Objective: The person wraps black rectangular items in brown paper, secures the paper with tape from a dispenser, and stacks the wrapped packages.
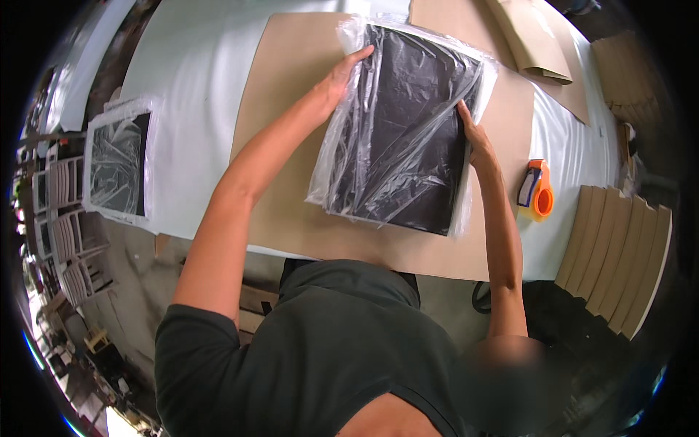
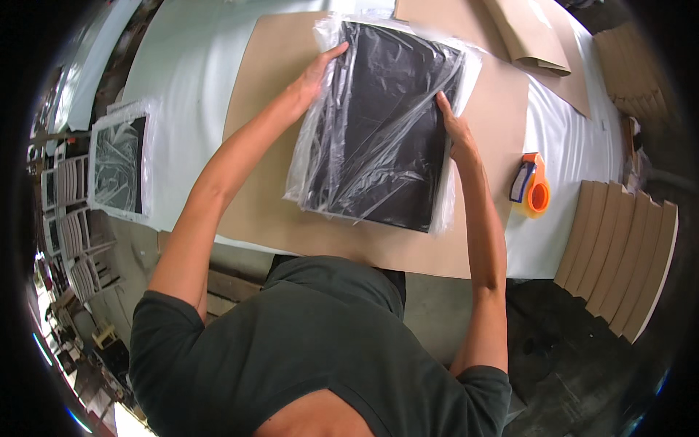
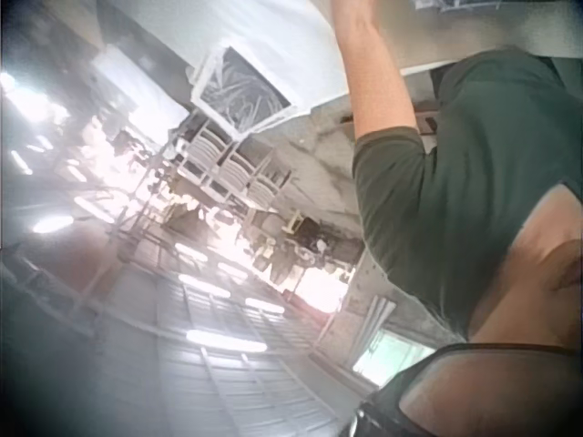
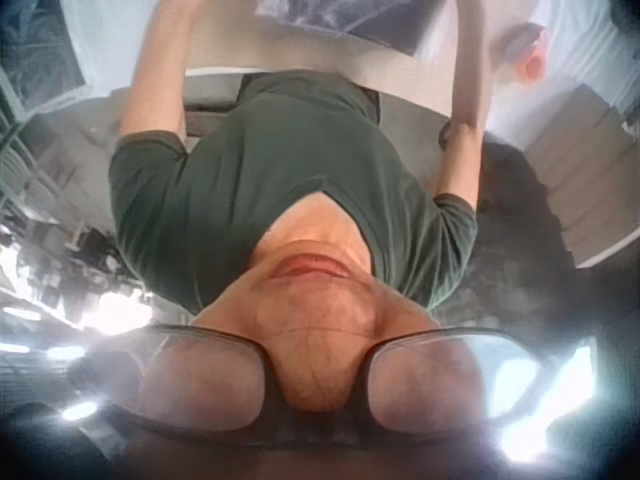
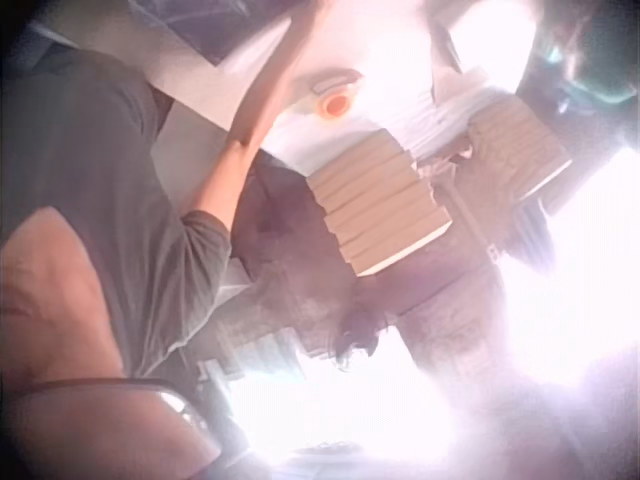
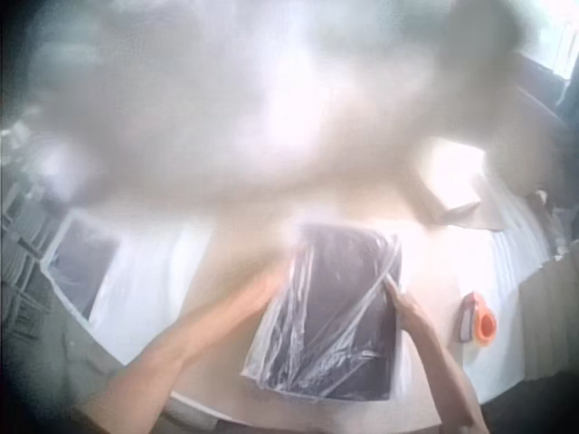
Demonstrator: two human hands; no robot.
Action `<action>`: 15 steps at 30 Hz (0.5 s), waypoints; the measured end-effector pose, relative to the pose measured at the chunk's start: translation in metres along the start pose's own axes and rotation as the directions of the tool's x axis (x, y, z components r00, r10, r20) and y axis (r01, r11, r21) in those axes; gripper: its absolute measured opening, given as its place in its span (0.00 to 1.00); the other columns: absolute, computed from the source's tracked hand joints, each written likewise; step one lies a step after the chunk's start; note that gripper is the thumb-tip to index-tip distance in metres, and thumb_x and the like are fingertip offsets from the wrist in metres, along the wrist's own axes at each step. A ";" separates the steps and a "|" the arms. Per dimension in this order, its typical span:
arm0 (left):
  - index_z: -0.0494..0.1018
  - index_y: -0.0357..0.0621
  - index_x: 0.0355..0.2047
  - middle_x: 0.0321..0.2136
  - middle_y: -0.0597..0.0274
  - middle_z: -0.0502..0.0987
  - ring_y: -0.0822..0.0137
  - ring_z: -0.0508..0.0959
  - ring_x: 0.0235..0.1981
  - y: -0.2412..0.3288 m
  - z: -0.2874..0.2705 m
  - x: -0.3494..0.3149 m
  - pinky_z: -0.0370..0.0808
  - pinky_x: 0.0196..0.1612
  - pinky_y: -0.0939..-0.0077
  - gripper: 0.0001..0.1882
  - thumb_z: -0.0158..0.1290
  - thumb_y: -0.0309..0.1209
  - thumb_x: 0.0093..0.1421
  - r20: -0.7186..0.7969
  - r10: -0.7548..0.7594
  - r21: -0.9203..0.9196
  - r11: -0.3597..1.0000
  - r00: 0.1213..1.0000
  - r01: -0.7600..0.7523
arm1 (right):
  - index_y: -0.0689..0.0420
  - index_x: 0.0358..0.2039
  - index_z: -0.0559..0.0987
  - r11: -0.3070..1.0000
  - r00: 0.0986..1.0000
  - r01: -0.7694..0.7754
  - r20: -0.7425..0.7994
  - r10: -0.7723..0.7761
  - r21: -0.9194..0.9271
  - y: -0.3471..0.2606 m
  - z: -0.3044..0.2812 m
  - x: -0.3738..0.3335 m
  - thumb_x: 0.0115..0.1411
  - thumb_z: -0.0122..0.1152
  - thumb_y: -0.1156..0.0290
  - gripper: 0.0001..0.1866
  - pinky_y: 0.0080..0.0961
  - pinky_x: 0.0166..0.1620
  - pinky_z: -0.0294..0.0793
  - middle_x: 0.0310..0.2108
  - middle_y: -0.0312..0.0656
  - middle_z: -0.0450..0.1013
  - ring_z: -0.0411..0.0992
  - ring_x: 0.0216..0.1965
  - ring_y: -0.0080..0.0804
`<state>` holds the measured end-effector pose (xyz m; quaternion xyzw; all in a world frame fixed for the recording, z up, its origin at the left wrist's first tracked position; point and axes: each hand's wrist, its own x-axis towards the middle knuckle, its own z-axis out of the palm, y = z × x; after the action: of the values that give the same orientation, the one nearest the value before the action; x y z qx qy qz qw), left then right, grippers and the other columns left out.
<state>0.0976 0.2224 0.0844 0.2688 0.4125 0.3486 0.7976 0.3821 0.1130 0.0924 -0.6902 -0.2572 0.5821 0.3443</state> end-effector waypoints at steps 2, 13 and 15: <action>0.75 0.44 0.42 0.34 0.62 0.80 0.68 0.79 0.33 -0.016 -0.034 0.010 0.76 0.38 0.70 0.19 0.56 0.43 0.55 -0.021 0.028 -0.084 0.996 0.999 -0.030 | 0.69 0.59 0.61 0.998 0.999 -0.022 0.025 0.023 -0.062 -0.006 0.021 0.002 0.45 0.60 0.31 0.56 0.39 0.56 0.65 0.54 0.56 0.65 0.66 0.54 0.45; 0.71 0.42 0.48 0.39 0.62 0.78 0.68 0.77 0.38 -0.035 0.000 0.013 0.74 0.43 0.68 0.23 0.53 0.44 0.58 0.022 0.101 0.013 0.995 0.995 -0.101 | 0.72 0.55 0.66 0.989 1.000 -0.002 -0.021 -0.002 -0.147 0.010 -0.022 0.027 0.45 0.58 0.30 0.55 0.35 0.57 0.62 0.54 0.55 0.67 0.66 0.55 0.43; 0.70 0.41 0.49 0.40 0.61 0.77 0.67 0.77 0.40 -0.038 0.002 0.013 0.74 0.44 0.68 0.24 0.53 0.44 0.58 0.035 0.113 0.017 0.993 0.993 -0.114 | 0.72 0.55 0.66 0.987 0.999 -0.002 -0.041 -0.005 -0.162 0.014 -0.026 0.028 0.45 0.59 0.30 0.55 0.34 0.58 0.61 0.54 0.55 0.66 0.65 0.56 0.43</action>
<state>0.1173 0.2093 0.0525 0.3055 0.3861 0.3847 0.7808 0.4121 0.1209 0.0666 -0.7276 -0.2971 0.5447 0.2927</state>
